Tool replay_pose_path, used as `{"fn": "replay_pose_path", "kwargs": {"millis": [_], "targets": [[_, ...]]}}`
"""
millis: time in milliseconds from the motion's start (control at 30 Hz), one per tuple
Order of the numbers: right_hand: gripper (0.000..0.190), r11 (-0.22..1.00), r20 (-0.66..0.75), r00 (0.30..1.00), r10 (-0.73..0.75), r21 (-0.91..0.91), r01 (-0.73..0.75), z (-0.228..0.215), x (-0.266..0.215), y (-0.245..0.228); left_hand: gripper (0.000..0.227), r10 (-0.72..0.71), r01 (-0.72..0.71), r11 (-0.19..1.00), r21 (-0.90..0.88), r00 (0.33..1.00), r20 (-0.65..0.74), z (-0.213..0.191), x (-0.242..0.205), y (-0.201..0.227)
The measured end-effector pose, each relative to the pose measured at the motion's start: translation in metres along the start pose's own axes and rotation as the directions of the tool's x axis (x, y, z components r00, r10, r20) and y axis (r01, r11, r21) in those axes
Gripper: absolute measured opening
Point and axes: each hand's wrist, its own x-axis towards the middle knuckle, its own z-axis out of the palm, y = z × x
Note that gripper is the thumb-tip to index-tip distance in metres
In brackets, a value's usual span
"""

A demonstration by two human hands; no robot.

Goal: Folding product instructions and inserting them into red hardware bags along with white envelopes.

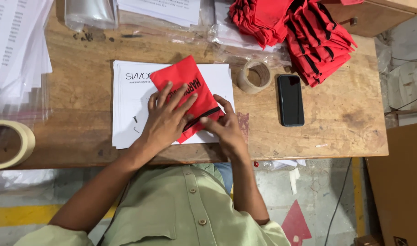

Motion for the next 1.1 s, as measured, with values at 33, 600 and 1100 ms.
{"fn": "replay_pose_path", "kwargs": {"millis": [33,600,1100], "targets": [[0.062,1.000,-0.008,1.000,-0.008,0.015,0.008,0.005,0.001,-0.004,0.049,0.016,-0.016,1.000,0.007,1.000,0.007,-0.003,-0.005,-0.002],[0.036,0.721,-0.686,0.425,-0.591,-0.212,0.660,-0.212,0.128,-0.133,0.080,0.037,-0.042,0.998,0.051,0.994,0.101,0.003,-0.005,-0.001],[0.033,0.494,-0.284,0.713,-0.641,-0.864,0.099,-0.122,0.090,-0.121,0.083,0.041,-0.016,0.991,-0.132,0.980,0.195,-0.013,-0.002,0.003]]}}
